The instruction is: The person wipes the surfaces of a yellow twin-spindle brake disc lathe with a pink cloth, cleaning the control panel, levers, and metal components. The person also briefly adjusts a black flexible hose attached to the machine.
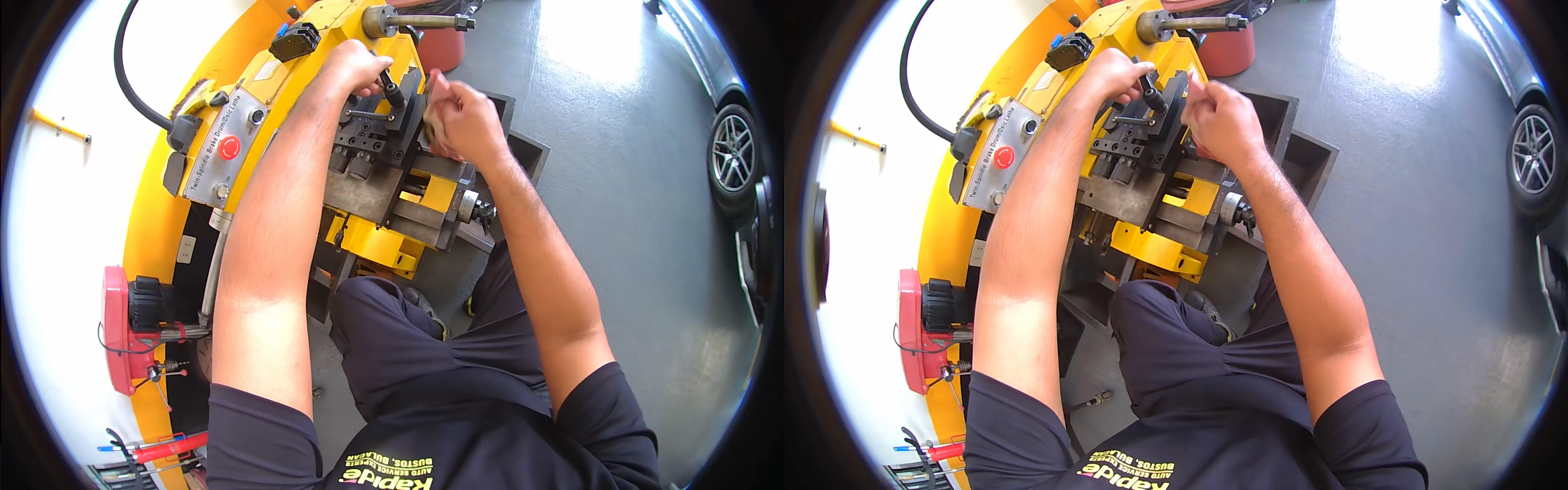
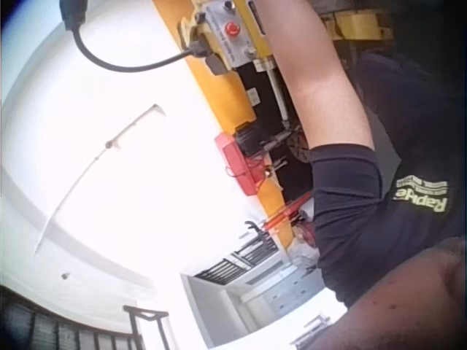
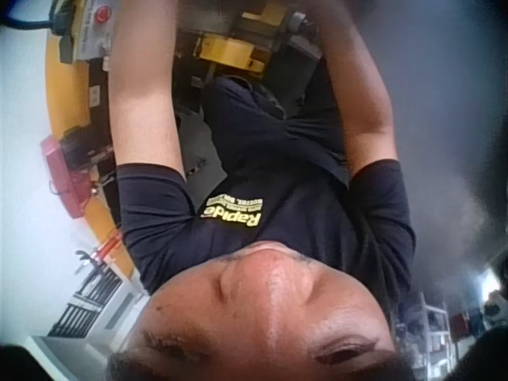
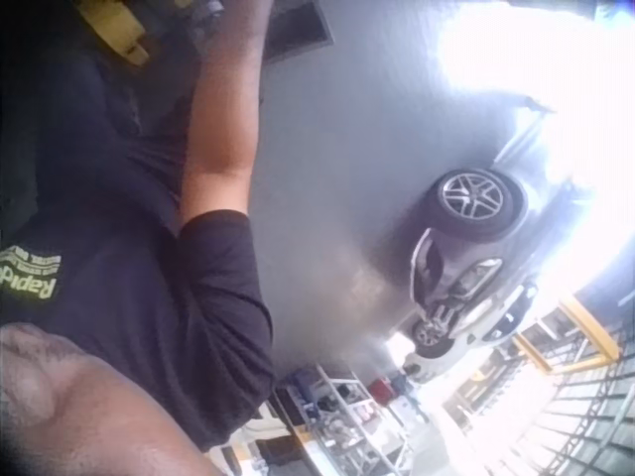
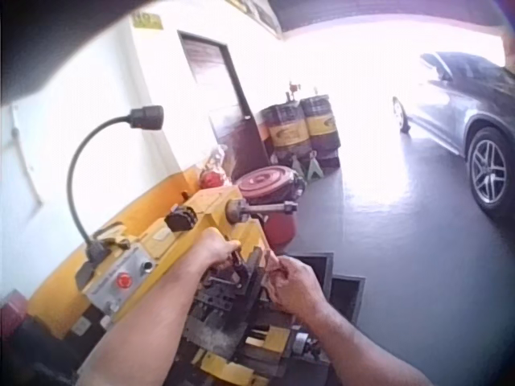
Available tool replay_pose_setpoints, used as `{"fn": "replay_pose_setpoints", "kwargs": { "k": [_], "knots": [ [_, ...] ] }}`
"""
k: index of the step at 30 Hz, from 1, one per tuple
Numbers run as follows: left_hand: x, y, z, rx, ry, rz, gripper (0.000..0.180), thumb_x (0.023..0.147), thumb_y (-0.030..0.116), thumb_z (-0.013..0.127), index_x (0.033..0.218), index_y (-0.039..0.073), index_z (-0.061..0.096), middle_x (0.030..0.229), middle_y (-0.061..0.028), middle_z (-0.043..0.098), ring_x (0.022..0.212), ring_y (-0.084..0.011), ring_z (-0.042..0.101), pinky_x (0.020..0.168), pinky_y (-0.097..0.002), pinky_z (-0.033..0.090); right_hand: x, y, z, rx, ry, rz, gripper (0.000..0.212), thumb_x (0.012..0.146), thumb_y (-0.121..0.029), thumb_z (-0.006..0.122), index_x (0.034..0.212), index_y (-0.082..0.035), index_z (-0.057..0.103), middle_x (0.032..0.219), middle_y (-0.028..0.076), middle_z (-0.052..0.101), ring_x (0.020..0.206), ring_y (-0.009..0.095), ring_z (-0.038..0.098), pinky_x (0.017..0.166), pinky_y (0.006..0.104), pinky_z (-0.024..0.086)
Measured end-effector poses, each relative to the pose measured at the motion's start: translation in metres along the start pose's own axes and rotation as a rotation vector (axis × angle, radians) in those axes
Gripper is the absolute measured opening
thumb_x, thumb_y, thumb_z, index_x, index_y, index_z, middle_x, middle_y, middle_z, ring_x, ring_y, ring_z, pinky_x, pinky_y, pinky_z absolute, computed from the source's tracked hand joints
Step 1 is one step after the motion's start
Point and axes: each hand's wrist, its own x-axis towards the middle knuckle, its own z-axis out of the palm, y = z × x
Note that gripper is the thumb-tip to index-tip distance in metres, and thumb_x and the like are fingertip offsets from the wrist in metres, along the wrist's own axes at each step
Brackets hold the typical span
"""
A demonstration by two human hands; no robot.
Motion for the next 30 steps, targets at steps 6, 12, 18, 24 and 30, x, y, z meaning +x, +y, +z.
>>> {"fn": "replay_pose_setpoints", "kwargs": {
  "k": [6, 12, 18, 24, 30],
  "knots": [
    [0.004, -0.012, 0.008, -0.136, 0.073, -0.013, 0.044, 0.093, 0.043, 0.077, 0.087, 0.0, 0.081, 0.077, -0.0114, 0.08, 0.065, -0.0176, 0.077, 0.069, -0.0305, 0.063, 0.019, 0.004, 0.063, -0.231, 0.203, -0.521, 0.036, 0.101, -0.03, 0.061, 0.128, -0.008, 0.071, 0.128, 0.019, 0.073, 0.125, 0.038, 0.067, 0.11, 0.0478, 0.051],
    [0.01, -0.021, 0.012, -0.109, 0.136, -0.019, 0.045, 0.091, 0.044, 0.081, 0.083, 0.0, 0.08, 0.07, -0.0114, 0.077, 0.062, -0.0191, 0.076, 0.068, -0.0314, 0.062, 0.026, -0.027, 0.037, -0.352, -0.097, -0.307, 0.038, 0.093, -0.026, 0.07, 0.126, -0.008, 0.069, 0.123, 0.015, 0.073, 0.122, 0.037, 0.066, 0.105, 0.0478, 0.053],
    [0.012, 0.013, 0.02, -0.043, 0.03, 0.236, 0.032, 0.097, 0.031, 0.081, 0.106, 0.0, 0.081, 0.081, -0.0082, 0.076, 0.064, -0.0134, 0.068, 0.062, -0.0313, 0.058, -0.02, 0.0, 0.043, -0.302, 0.093, -0.356, 0.033, 0.092, -0.018, 0.072, 0.123, -0.006, 0.069, 0.121, 0.016, 0.069, 0.119, 0.036, 0.067, 0.098, 0.0478, 0.058],
    [-0.001, 0.029, 0.014, -0.03, -0.142, 0.449, 0.032, 0.098, 0.028, 0.08, 0.116, 0.002, 0.081, 0.091, -0.0068, 0.08, 0.08, -0.0118, 0.069, 0.077, -0.0326, 0.057, -0.015, -0.018, 0.04, -0.388, 0.03, -0.292, 0.031, 0.09, -0.017, 0.071, 0.117, -0.002, 0.069, 0.12, 0.018, 0.067, 0.115, 0.037, 0.066, 0.097, 0.0487, 0.058],
    [-0.01, 0.027, 0.014, 0.007, -0.028, 0.406, 0.035, 0.098, 0.032, 0.079, 0.116, 0.002, 0.08, 0.092, -0.0071, 0.081, 0.08, -0.0112, 0.07, 0.075, -0.0307, 0.056, -0.046, -0.007, 0.048, -0.141, 0.098, -0.413, 0.027, 0.092, -0.015, 0.072, 0.116, -0.004, 0.074, 0.115, 0.019, 0.068, 0.112, 0.038, 0.067, 0.098, 0.0473, 0.056]
  ]
}}
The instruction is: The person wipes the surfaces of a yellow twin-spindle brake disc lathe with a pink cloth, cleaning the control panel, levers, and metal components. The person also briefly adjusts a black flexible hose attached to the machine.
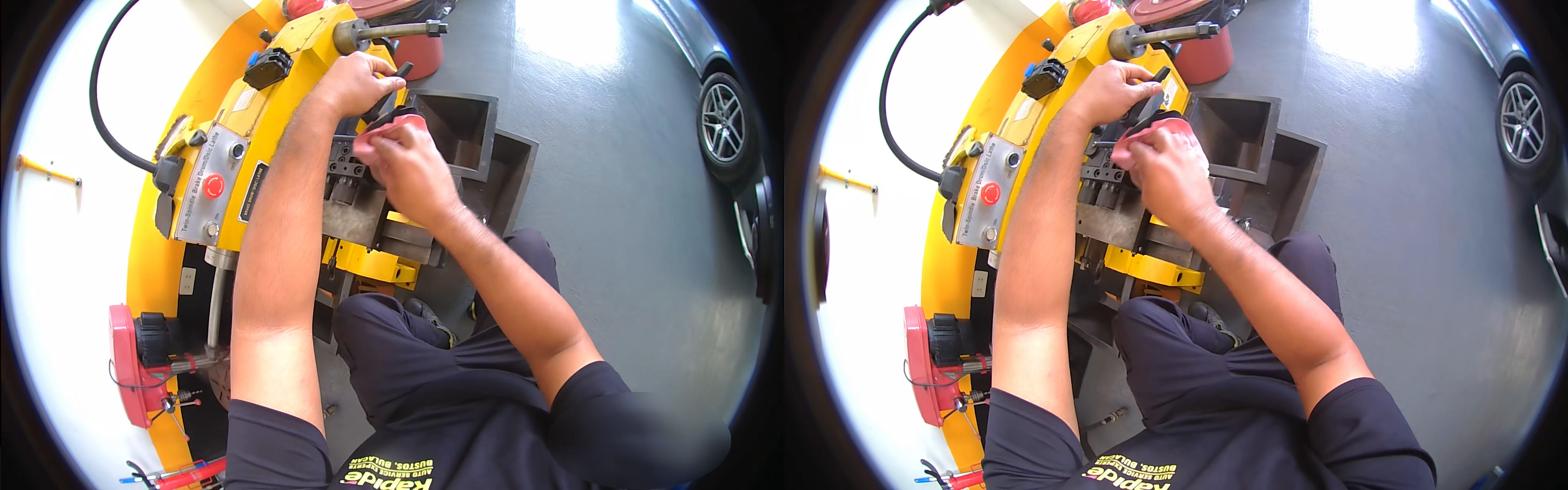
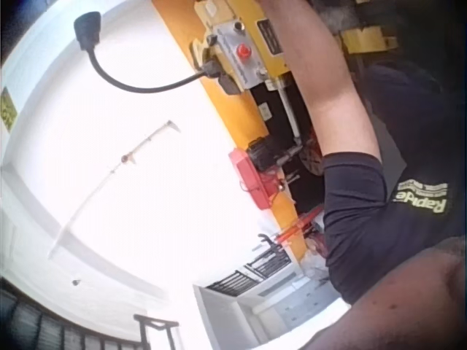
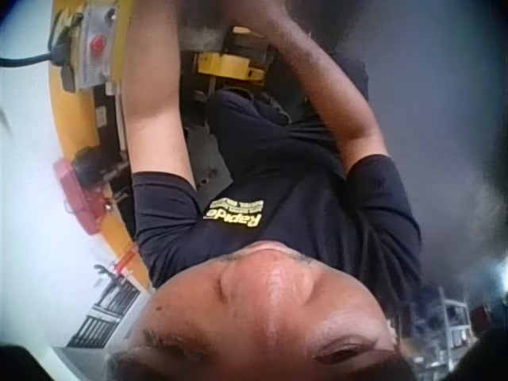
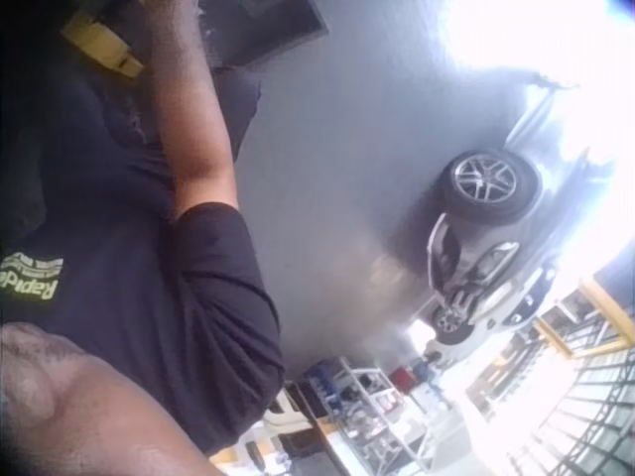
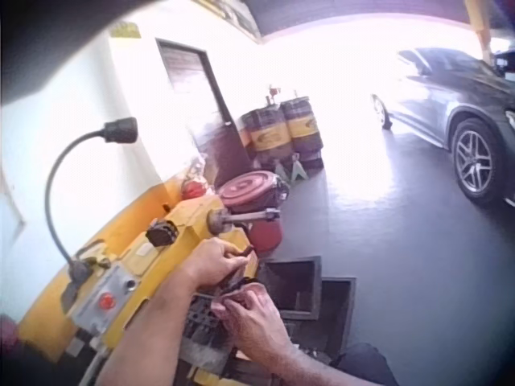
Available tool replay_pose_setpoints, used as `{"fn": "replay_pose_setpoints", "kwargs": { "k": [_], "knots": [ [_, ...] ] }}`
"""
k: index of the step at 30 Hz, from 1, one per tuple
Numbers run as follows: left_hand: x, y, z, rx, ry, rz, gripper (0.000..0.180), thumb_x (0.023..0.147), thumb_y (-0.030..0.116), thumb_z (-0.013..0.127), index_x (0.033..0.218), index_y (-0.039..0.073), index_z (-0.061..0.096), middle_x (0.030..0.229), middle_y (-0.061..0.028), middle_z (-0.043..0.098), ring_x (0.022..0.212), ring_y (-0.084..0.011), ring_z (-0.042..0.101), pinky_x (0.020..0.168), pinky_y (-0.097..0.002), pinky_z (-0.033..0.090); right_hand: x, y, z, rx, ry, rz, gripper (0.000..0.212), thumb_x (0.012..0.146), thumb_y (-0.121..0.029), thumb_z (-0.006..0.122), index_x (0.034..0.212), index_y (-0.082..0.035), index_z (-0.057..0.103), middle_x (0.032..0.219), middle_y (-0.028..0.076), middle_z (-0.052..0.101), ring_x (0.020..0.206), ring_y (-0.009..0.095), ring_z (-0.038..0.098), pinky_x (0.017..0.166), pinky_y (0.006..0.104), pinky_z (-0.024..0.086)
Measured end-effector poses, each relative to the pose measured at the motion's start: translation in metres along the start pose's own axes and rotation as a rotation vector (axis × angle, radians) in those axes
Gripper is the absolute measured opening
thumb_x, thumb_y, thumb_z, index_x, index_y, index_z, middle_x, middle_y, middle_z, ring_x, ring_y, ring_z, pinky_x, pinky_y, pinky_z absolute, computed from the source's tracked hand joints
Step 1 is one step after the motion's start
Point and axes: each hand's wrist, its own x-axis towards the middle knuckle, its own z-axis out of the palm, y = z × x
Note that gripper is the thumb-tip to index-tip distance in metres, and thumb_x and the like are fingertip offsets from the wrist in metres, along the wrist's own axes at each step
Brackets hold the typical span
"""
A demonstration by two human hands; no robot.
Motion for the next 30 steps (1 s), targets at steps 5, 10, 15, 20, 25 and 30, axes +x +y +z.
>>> {"fn": "replay_pose_setpoints", "kwargs": {
  "k": [5, 10, 15, 20, 25, 30],
  "knots": [
    [-0.026, -0.001, -0.017, -0.117, 0.297, -0.003, 0.037, 0.102, 0.037, 0.074, 0.105, 0.0, 0.079, 0.08, -0.0035, 0.073, 0.072, -0.0111, 0.064, 0.068, -0.0303, 0.052, 0.027, 0.033, -0.027, 0.559, 0.113, 0.616, 0.021, 0.098, -0.013, 0.066, 0.114, -0.002, 0.073, 0.102, 0.02, 0.072, 0.103, 0.035, 0.072, 0.087, 0.0438, 0.058],
    [-0.078, -0.014, -0.031, -0.135, 0.446, 0.034, 0.026, 0.1, 0.024, 0.074, 0.104, -0.001, 0.078, 0.084, -0.0073, 0.076, 0.076, -0.0126, 0.07, 0.072, -0.0319, 0.056, 0.065, 0.005, -0.028, -0.126, 0.208, -0.287, 0.024, 0.1, -0.025, 0.066, 0.119, -0.014, 0.077, 0.127, 0.007, 0.069, 0.122, 0.027, 0.065, 0.107, 0.0458, 0.045],
    [-0.122, -0.01, -0.012, 0.279, 0.417, 0.06, 0.026, 0.09, 0.03, 0.079, 0.103, 0.008, 0.08, 0.109, -0.0161, 0.075, 0.106, -0.0345, 0.071, 0.095, -0.0454, 0.057, 0.104, 0.05, -0.036, -0.515, -0.387, -0.543, 0.037, 0.108, -0.043, 0.055, 0.133, -0.022, 0.07, 0.127, 0.002, 0.067, 0.136, 0.023, 0.056, 0.122, 0.0516, 0.027],
    [-0.144, -0.04, -0.004, 0.276, 0.59, -0.055, 0.028, 0.091, 0.033, 0.078, 0.106, 0.01, 0.082, 0.108, -0.0163, 0.076, 0.104, -0.0362, 0.072, 0.092, -0.0464, 0.058, 0.119, 0.024, -0.042, -0.646, -0.587, -0.447, 0.031, 0.107, -0.039, 0.06, 0.129, -0.022, 0.07, 0.118, 0.003, 0.068, 0.123, 0.024, 0.061, 0.115, 0.0497, 0.036],
    [-0.135, -0.056, -0.004, 0.041, 0.481, -0.17, 0.026, 0.092, 0.031, 0.075, 0.105, 0.01, 0.084, 0.099, -0.0181, 0.08, 0.095, -0.036, 0.077, 0.086, -0.0457, 0.061, 0.135, 0.067, -0.058, -0.566, -0.534, -0.613, 0.023, 0.109, -0.033, 0.061, 0.126, -0.022, 0.071, 0.12, 0.005, 0.069, 0.122, 0.023, 0.064, 0.114, 0.0498, 0.037],
    [-0.134, -0.052, -0.009, -0.075, 0.419, -0.242, 0.027, 0.09, 0.024, 0.079, 0.108, 0.005, 0.083, 0.098, -0.019, 0.08, 0.092, -0.0325, 0.08, 0.086, -0.0393, 0.061, 0.139, 0.046, -0.07, -0.716, -0.673, -0.46, 0.028, 0.108, -0.036, 0.061, 0.132, -0.023, 0.069, 0.119, 0.004, 0.07, 0.121, 0.023, 0.066, 0.111, 0.0461, 0.042]
  ]
}}
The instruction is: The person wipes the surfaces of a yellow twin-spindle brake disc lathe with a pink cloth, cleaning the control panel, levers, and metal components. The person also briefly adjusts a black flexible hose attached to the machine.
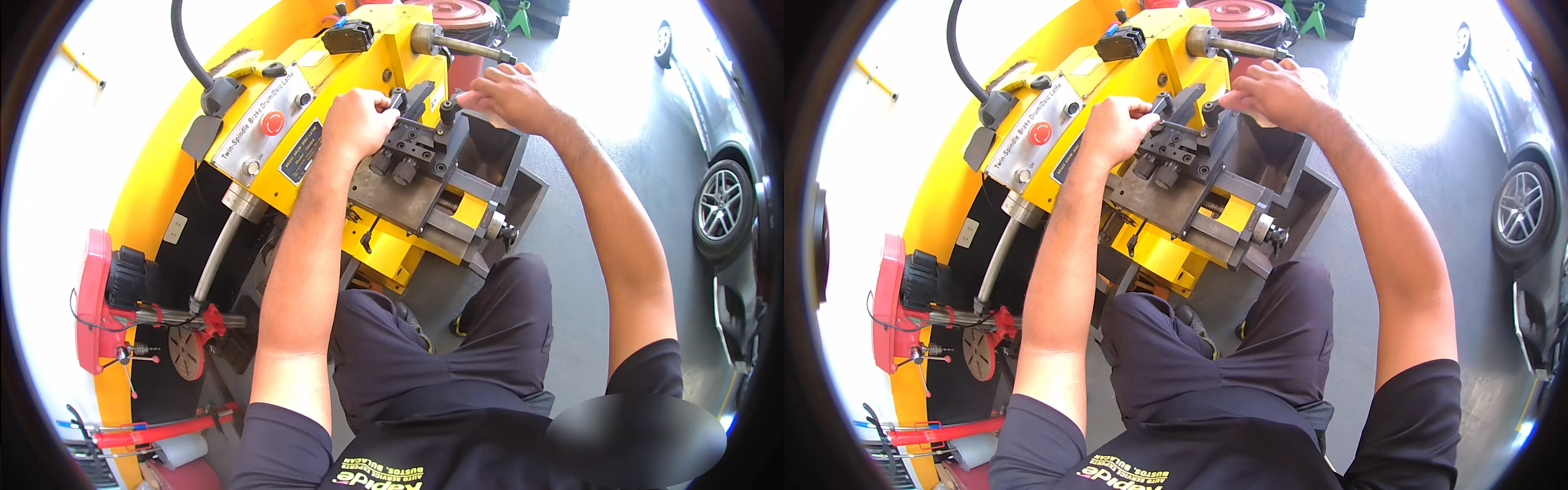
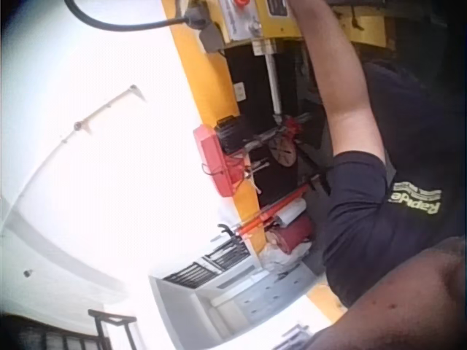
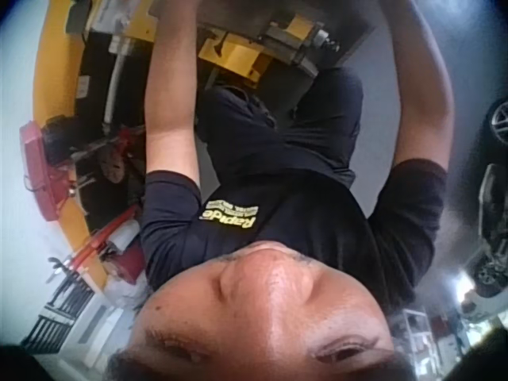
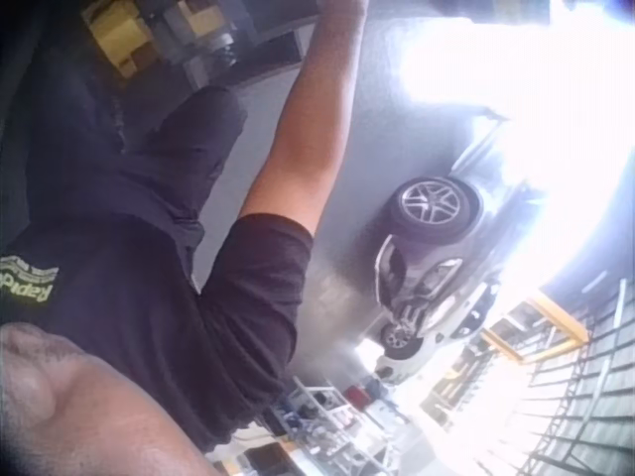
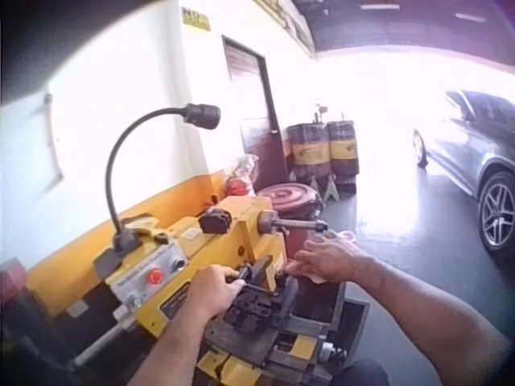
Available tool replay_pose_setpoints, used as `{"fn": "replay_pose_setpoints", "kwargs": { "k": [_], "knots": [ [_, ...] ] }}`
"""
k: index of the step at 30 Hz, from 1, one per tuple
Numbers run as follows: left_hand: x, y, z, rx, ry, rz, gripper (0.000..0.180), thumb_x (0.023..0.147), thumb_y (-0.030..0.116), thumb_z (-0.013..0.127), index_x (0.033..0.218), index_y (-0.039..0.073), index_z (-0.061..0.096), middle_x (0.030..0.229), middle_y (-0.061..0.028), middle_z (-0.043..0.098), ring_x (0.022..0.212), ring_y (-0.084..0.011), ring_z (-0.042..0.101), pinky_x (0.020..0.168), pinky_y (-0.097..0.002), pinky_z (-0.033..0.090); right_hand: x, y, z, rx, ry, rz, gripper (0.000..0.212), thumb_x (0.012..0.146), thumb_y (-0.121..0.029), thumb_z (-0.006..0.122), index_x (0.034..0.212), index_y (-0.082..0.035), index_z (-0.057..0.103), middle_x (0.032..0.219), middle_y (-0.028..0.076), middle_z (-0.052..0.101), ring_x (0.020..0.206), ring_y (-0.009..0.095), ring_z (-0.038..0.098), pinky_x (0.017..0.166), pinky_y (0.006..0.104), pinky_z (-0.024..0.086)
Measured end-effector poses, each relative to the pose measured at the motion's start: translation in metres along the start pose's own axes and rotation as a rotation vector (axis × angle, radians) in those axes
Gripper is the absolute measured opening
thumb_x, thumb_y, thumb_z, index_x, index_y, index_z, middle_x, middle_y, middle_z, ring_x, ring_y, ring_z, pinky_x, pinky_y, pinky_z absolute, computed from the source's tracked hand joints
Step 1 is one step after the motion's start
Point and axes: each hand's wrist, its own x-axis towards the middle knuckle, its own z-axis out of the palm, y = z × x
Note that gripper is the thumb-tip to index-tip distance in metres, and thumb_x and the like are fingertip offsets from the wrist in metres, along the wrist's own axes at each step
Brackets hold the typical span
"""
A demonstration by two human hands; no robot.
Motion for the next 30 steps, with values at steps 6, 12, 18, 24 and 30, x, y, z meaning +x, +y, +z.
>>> {"fn": "replay_pose_setpoints", "kwargs": {
  "k": [6, 12, 18, 24, 30],
  "knots": [
    [0.001, 0.01, 0.004, 0.151, 0.047, -0.069, 0.028, 0.088, 0.027, 0.079, 0.107, 0.008, 0.084, 0.098, -0.0184, 0.08, 0.093, -0.0333, 0.079, 0.087, -0.0412, 0.061, 0.006, -0.017, 0.006, 0.072, 0.089, -0.064, 0.026, 0.104, -0.03, 0.065, 0.127, -0.018, 0.07, 0.112, 0.007, 0.073, 0.115, 0.027, 0.071, 0.1, 0.0469, 0.054],
    [-0.004, -0.008, 0.008, -0.039, 0.017, -0.033, 0.029, 0.088, 0.029, 0.081, 0.108, 0.008, 0.084, 0.1, -0.0176, 0.081, 0.093, -0.0322, 0.079, 0.087, -0.0414, 0.061, -0.008, 0.054, 0.034, 0.685, 0.128, 0.195, 0.025, 0.104, -0.03, 0.067, 0.123, -0.013, 0.07, 0.11, 0.013, 0.073, 0.109, 0.034, 0.07, 0.093, 0.0464, 0.056],
    [0.005, 0.002, 0.005, -0.015, -0.035, -0.036, 0.032, 0.089, 0.025, 0.084, 0.11, 0.002, 0.082, 0.099, -0.019, 0.081, 0.091, -0.0282, 0.08, 0.087, -0.0378, 0.061, -0.001, 0.029, 0.011, 0.096, 0.61, 0.043, 0.022, 0.105, -0.032, 0.064, 0.119, -0.019, 0.074, 0.114, 0.007, 0.071, 0.108, 0.031, 0.069, 0.095, 0.0449, 0.054],
    [-0.001, -0.005, 0.005, 0.003, -0.019, -0.053, 0.032, 0.088, 0.033, 0.082, 0.109, 0.01, 0.084, 0.101, -0.0167, 0.081, 0.097, -0.0337, 0.078, 0.089, -0.0426, 0.061, 0.008, -0.078, 0.038, 0.135, 0.434, -0.074, 0.028, 0.105, -0.045, 0.058, 0.115, -0.025, 0.076, 0.112, 0.003, 0.068, 0.12, 0.024, 0.064, 0.114, 0.0518, 0.037],
    [-0.007, -0.007, -0.005, -0.044, -0.172, -0.031, 0.04, 0.086, 0.026, 0.083, 0.121, 0.005, 0.079, 0.109, -0.0174, 0.081, 0.103, -0.0297, 0.079, 0.093, -0.0402, 0.06, 0.012, -0.036, 0.03, -0.034, 0.364, 0.214, 0.038, 0.104, -0.053, 0.058, 0.118, -0.022, 0.075, 0.111, 0.005, 0.071, 0.12, 0.025, 0.066, 0.11, 0.0517, 0.043]
  ]
}}
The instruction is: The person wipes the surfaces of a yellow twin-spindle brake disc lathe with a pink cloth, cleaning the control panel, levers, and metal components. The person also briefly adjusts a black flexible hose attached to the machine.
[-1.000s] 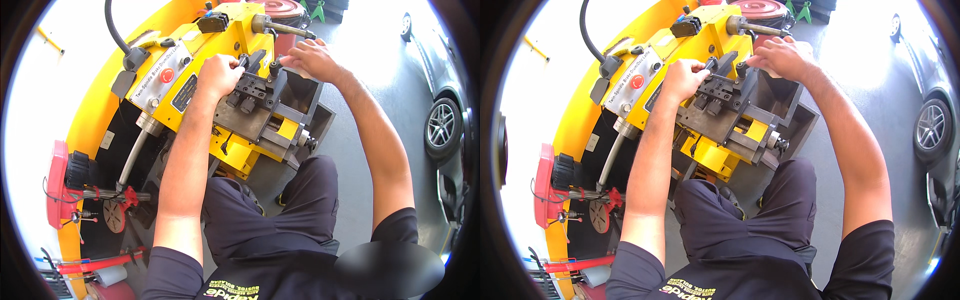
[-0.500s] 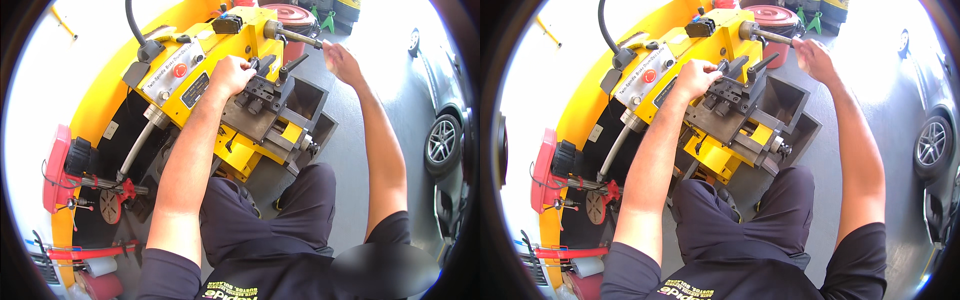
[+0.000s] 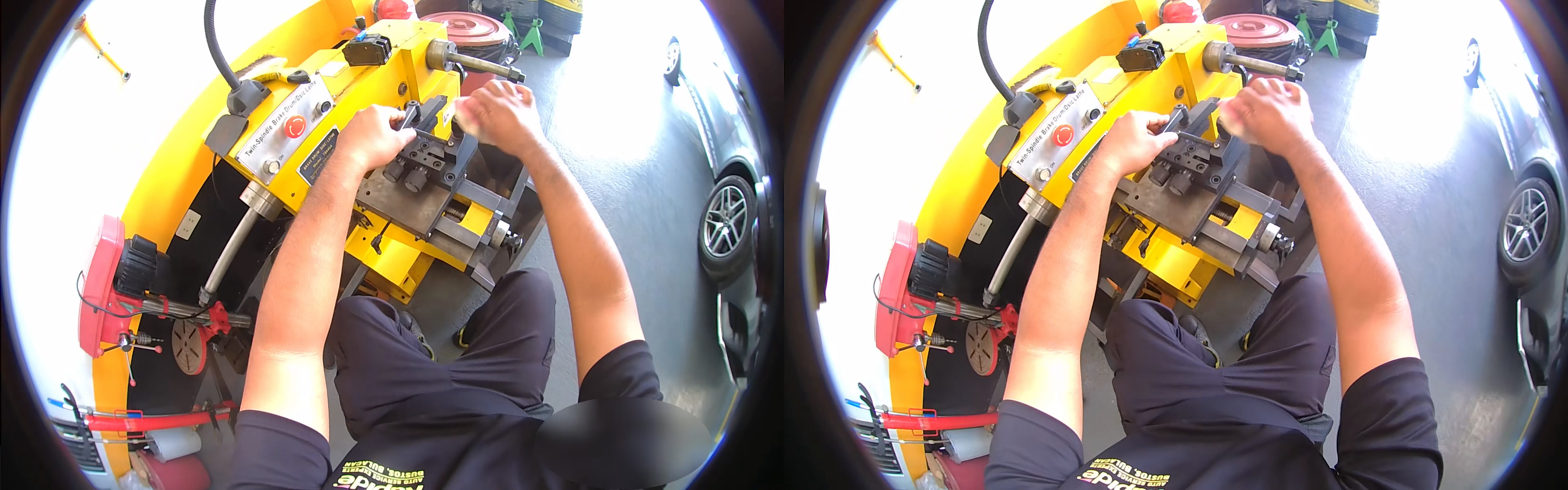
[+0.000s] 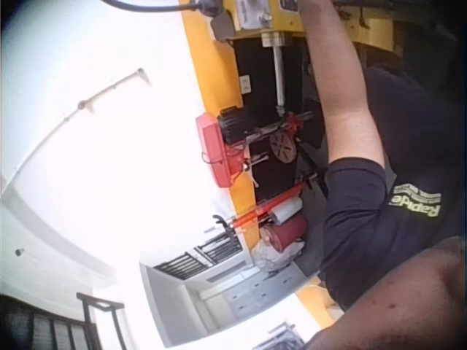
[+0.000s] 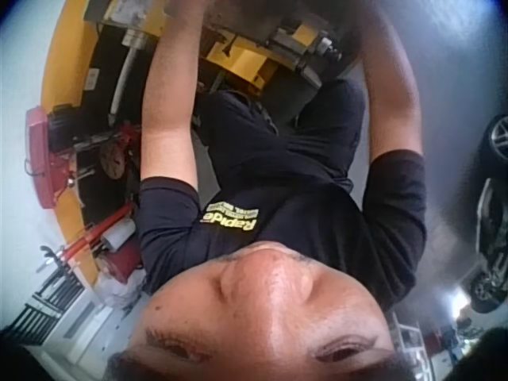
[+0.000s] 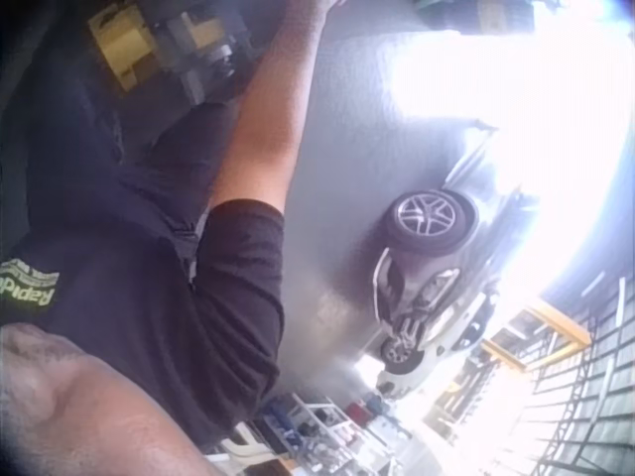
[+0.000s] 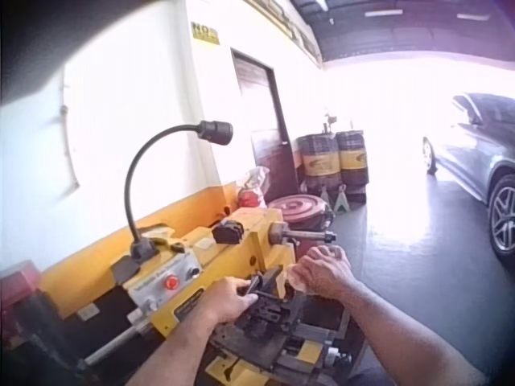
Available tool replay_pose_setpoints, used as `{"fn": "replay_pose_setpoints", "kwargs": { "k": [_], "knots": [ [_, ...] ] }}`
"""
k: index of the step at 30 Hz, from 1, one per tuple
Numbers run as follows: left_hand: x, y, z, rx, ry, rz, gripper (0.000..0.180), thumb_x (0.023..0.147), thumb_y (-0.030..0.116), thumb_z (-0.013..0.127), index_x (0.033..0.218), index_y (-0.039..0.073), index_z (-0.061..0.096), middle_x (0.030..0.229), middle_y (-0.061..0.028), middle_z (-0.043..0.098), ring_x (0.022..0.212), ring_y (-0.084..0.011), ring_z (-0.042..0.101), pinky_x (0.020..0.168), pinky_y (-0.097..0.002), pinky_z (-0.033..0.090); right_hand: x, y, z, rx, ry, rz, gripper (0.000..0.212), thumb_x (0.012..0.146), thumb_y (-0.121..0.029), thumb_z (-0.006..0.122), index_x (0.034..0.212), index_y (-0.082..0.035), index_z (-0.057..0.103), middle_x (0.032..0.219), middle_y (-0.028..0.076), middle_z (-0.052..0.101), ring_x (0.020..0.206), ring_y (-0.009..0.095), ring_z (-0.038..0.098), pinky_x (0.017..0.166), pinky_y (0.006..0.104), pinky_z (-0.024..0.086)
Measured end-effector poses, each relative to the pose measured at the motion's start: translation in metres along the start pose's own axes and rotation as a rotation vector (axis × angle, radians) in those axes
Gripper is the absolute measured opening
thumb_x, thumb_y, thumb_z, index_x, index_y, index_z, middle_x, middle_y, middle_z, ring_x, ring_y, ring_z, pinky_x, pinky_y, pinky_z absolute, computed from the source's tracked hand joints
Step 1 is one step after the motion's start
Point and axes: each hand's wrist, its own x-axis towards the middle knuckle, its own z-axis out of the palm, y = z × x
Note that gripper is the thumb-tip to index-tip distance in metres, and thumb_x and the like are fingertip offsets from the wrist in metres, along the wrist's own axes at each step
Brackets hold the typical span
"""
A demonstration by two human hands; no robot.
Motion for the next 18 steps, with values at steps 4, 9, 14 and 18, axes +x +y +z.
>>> {"fn": "replay_pose_setpoints", "kwargs": {
  "k": [4, 9, 14, 18],
  "knots": [
    [0.002, -0.002, -0.013, -0.155, -0.158, 0.026, 0.053, 0.084, 0.02, 0.083, 0.133, 0.003, 0.073, 0.12, -0.0194, 0.078, 0.111, -0.0273, 0.077, 0.098, -0.0378, 0.058, 0.024, 0.019, -0.004, 0.146, 0.258, 0.076, 0.031, 0.1, -0.044, 0.064, 0.119, -0.021, 0.074, 0.107, 0.006, 0.073, 0.11, 0.03, 0.072, 0.096, 0.051, 0.053],
    [-0.031, -0.005, -0.039, 0.105, -0.04, -0.123, 0.061, 0.087, 0.016, 0.075, 0.144, -0.003, 0.062, 0.14, -0.0194, 0.07, 0.122, -0.0264, 0.071, 0.106, -0.0369, 0.054, 0.054, -0.111, -0.033, 0.392, 0.072, -0.177, 0.021, 0.104, -0.034, 0.059, 0.109, -0.019, 0.073, 0.105, 0.014, 0.074, 0.105, 0.038, 0.072, 0.085, 0.0541, 0.059],
    [-0.071, -0.014, -0.026, -0.079, 0.135, -0.105, 0.057, 0.09, 0.011, 0.064, 0.144, -0.003, 0.06, 0.134, -0.0154, 0.071, 0.116, -0.0245, 0.07, 0.105, -0.0373, 0.053, 0.041, -0.118, 0.015, 0.322, -0.071, -0.323, 0.03, 0.098, -0.03, 0.066, 0.107, -0.004, 0.078, 0.106, 0.024, 0.074, 0.117, 0.043, 0.067, 0.114, 0.0528, 0.047],
    [-0.089, -0.025, -0.027, -0.973, 0.045, -0.044, 0.057, 0.088, 0.009, 0.056, 0.143, -0.004, 0.063, 0.129, -0.0131, 0.071, 0.11, -0.023, 0.068, 0.098, -0.037, 0.054, 0.045, -0.119, 0.013, 0.36, -0.203, -0.198, 0.037, 0.102, -0.024, 0.058, 0.121, 0.006, 0.071, 0.135, 0.034, 0.065, 0.138, 0.048, 0.056, 0.123, 0.0508, 0.04]
  ]
}}
